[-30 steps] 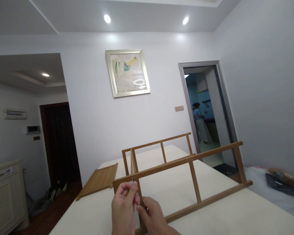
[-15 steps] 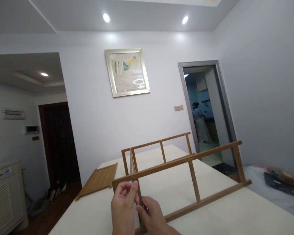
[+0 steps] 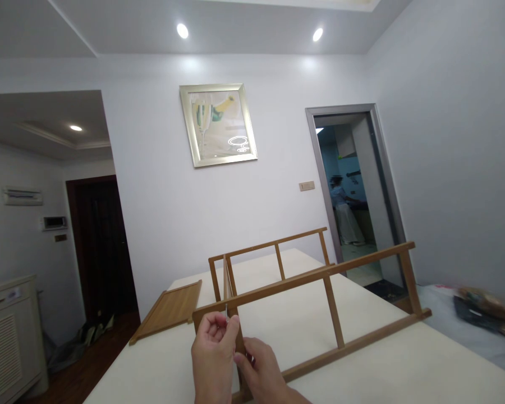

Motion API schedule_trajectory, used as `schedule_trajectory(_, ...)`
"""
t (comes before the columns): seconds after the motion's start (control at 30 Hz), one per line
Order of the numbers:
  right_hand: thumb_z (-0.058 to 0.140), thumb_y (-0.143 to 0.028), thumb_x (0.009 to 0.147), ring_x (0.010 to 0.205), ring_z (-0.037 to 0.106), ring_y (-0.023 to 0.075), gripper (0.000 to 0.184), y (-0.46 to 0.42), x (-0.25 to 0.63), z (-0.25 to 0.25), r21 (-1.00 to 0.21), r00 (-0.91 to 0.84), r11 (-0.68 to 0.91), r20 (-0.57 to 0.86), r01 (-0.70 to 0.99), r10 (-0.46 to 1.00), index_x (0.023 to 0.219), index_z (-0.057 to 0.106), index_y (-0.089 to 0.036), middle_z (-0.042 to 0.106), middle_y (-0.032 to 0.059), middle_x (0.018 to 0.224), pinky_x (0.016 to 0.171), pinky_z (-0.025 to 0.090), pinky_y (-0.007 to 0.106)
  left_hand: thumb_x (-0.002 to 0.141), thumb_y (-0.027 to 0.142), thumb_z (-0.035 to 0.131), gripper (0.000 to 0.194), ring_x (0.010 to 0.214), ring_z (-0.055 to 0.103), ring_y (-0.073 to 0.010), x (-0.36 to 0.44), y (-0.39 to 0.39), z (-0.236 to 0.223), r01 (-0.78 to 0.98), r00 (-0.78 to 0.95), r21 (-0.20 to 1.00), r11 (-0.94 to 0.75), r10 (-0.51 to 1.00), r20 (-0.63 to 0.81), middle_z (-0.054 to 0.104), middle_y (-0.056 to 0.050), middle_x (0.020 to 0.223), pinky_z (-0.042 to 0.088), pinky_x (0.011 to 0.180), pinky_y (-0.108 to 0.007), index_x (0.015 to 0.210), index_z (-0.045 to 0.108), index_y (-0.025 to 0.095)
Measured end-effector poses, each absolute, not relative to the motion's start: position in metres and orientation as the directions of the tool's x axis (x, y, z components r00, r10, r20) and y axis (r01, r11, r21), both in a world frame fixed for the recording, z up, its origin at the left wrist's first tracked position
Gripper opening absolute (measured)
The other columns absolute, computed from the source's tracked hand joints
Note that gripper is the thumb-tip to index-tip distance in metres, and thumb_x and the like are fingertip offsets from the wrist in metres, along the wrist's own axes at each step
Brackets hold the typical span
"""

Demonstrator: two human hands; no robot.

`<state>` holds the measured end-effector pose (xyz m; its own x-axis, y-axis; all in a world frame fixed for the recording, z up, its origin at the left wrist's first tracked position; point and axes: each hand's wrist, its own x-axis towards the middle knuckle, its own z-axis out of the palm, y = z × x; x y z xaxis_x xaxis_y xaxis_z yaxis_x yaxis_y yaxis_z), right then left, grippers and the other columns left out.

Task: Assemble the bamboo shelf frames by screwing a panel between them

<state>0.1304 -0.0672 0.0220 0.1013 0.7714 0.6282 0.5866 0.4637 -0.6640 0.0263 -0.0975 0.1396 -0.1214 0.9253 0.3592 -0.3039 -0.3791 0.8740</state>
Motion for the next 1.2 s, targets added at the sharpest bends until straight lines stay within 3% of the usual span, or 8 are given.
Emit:
schedule_trajectory(0.47,0.052,-0.045,0.090,0.073,0.052,0.0167,0.029,-0.069,0.130,0.023,-0.677,0.106,0.457,0.617,0.577,0.780,0.084,0.066,-0.020,0.064,0.0024,0.078,0.068,0.040,0.026,0.065,0.037,0.080,0.034,0.058,0.053,-0.0106,0.024,-0.094,0.135,-0.203,-0.127,0.882,-0.424,0.905,0.406,0.055,0.005,0.065,0.044,0.055,-0.020,0.078,0.053,0.019)
schedule_trajectory(0.7,0.052,-0.046,0.090,0.072,0.052,0.0165,0.030,-0.068,0.130,0.022,-0.684,0.111,0.451,0.611,0.574,0.784,0.084,0.066,-0.020,0.064,0.0026,0.079,0.068,0.041,0.026,0.063,0.046,0.081,0.041,0.066,0.061,-0.0160,0.023,-0.100,0.137,-0.145,-0.153,0.859,-0.491,0.869,0.471,0.065,-0.003,0.074,0.048,0.057,-0.023,0.083,0.062,0.017)
schedule_trajectory(0.9,0.051,-0.047,0.090,0.073,0.053,0.0166,0.032,-0.069,0.131,0.022,-0.682,0.106,0.462,0.617,0.567,0.780,0.084,0.066,-0.020,0.064,0.0029,0.079,0.068,0.041,0.025,0.069,0.051,0.075,0.038,0.071,0.064,-0.0177,0.018,-0.091,0.127,0.047,-0.146,0.811,-0.583,0.800,0.582,0.070,-0.005,0.078,0.051,0.066,-0.026,0.084,0.069,0.017)
schedule_trajectory(1.2,0.051,-0.047,0.090,0.073,0.053,0.0169,0.031,-0.069,0.130,0.023,-0.690,0.114,0.460,0.614,0.559,0.781,0.083,0.066,-0.020,0.064,0.0029,0.078,0.068,0.042,0.026,0.075,0.049,0.070,0.032,0.075,0.067,-0.0184,0.016,-0.084,0.117,0.123,-0.143,0.738,-0.664,0.724,0.675,0.071,-0.004,0.082,0.054,0.070,-0.027,0.085,0.068,0.019)
